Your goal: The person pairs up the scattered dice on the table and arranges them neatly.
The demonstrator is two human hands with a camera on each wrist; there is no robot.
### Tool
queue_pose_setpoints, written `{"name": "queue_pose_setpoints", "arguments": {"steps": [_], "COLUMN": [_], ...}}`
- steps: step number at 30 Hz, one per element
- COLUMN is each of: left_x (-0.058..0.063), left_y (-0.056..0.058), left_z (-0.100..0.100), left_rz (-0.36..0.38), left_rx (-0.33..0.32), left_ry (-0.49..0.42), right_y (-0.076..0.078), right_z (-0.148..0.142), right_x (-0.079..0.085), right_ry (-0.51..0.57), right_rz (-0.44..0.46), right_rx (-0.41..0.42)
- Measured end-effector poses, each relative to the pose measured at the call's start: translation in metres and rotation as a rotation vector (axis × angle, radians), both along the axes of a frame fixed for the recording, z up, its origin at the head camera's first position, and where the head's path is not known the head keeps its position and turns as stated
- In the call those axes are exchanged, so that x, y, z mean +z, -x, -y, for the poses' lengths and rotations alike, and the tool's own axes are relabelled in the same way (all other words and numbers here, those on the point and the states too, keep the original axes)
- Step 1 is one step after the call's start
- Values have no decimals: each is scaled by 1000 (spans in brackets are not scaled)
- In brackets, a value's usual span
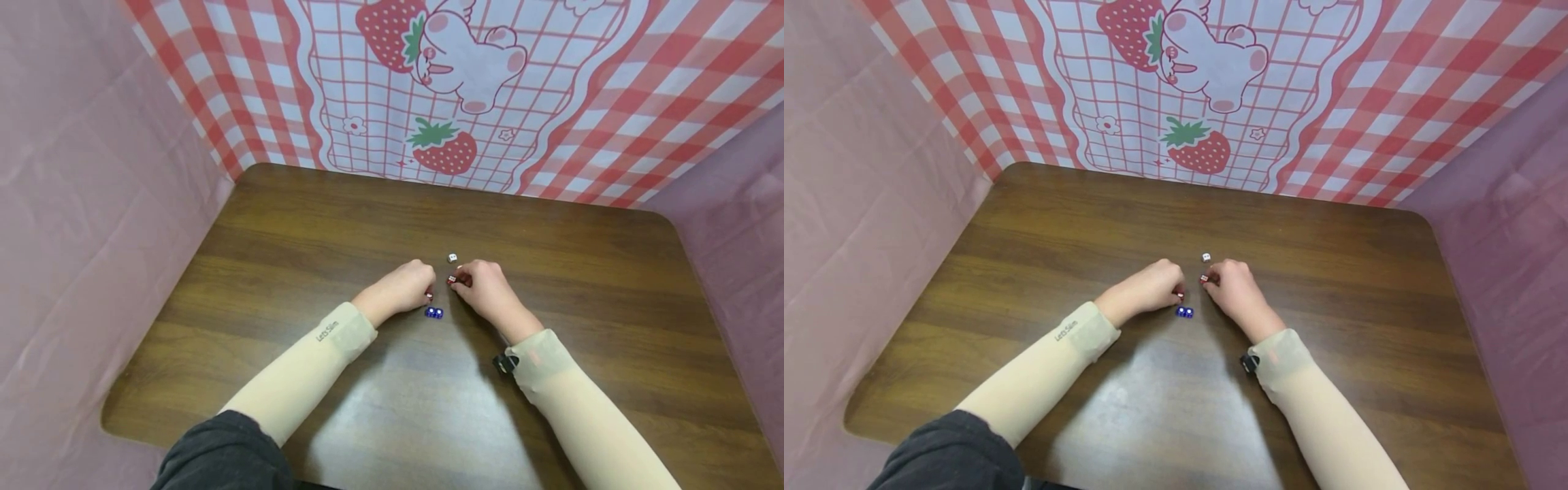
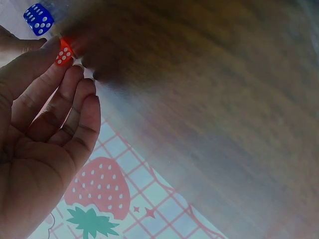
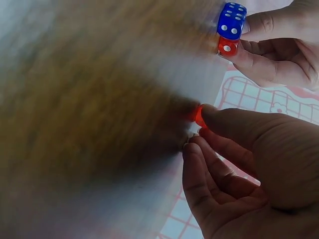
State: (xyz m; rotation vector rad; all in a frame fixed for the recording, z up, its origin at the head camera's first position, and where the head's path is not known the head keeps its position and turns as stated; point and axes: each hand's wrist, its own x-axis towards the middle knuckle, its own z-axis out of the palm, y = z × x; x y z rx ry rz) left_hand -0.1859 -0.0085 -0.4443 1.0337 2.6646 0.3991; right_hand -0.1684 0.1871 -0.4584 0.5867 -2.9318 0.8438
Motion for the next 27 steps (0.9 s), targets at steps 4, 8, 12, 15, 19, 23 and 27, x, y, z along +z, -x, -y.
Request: {"name": "queue_pose_setpoints", "arguments": {"steps": [4, 8, 12, 15, 19, 23, 27], "left_x": [5, 8, 8, 7, 7, 8, 8], "left_y": [-3, -5, -4, -4, -4, -4, -4], "left_z": [1, 2, 1, 0, 0, 0, 0], "left_rz": [-7, -13, -11, -9, -12, -11, -11], "left_rx": [-4, -1, -4, -4, -1, -2, -8], "left_ry": [0, 8, 6, 2, -1, 0, -2], "right_y": [0, 1, 1, 0, -1, -4, -7], "right_z": [0, 1, 2, 1, 1, 0, 1], "right_x": [0, -1, -1, 0, 1, 1, 2], "right_ry": [-1, 0, -3, -9, -17, -24, -29], "right_rz": [-17, -27, -26, -26, -27, -14, -3], "right_rx": [8, 9, 3, 9, 39, 74, 94]}}
